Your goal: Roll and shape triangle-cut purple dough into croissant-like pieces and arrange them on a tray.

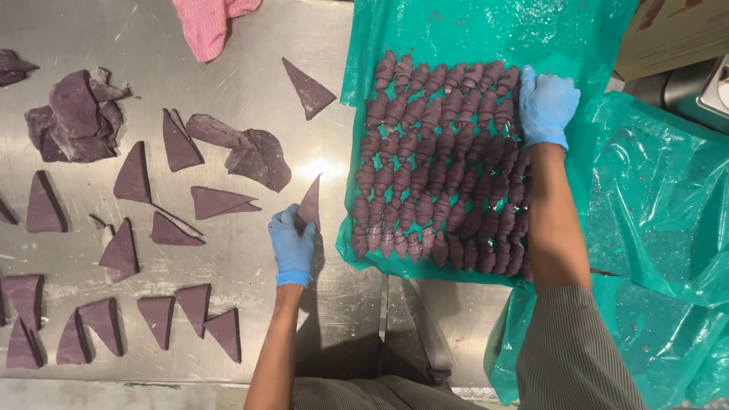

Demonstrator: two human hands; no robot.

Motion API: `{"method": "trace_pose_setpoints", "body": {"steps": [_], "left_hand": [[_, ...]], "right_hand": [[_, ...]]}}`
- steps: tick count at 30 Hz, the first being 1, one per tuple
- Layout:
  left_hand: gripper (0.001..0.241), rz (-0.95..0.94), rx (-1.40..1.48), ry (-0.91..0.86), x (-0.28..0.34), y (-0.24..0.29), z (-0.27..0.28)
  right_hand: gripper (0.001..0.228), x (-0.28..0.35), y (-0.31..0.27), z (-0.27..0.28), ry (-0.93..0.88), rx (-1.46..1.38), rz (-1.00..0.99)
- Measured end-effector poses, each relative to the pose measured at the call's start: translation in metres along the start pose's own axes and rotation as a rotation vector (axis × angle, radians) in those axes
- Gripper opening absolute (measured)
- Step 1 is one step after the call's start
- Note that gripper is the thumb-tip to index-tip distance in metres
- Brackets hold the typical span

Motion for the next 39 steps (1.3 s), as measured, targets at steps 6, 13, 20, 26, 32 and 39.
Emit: {"method": "trace_pose_setpoints", "body": {"steps": [6,13,20,26,32,39], "left_hand": [[0.030,0.021,0.132,-0.063,-0.007,-0.016,-0.003],[0.028,0.185,0.902,-0.212,0.038,-0.004,0.024],[0.043,0.168,1.203,-0.491,0.143,-0.005,0.084],[0.046,0.211,1.175,-0.464,0.214,-0.084,0.076],[0.041,0.471,1.369,-0.299,0.251,-0.132,0.065],[0.026,0.437,1.393,-0.100,0.278,-0.162,0.050]], "right_hand": [[0.040,0.036,-0.006,0.066,0.338,-0.136,-0.082],[0.028,0.297,-0.153,0.118,0.068,-0.978,0.183],[0.056,0.442,-0.269,0.138,-1.424,-2.072,-0.420],[0.028,0.496,-0.292,0.134,-1.251,-2.081,-0.541],[0.026,0.523,-0.325,0.170,-1.082,-2.070,-0.502],[0.027,0.541,-0.344,0.174,-0.921,-1.977,-0.540]]}}
Point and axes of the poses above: each hand's wrist, its own x-axis away from the middle knuckle, its own z-axis out of the back of the hand, y = z × x, the point moved 2 cm from there along -x, towards the middle knuckle, and after that the axes turned 8 degrees about x, right-handed, at the moved point
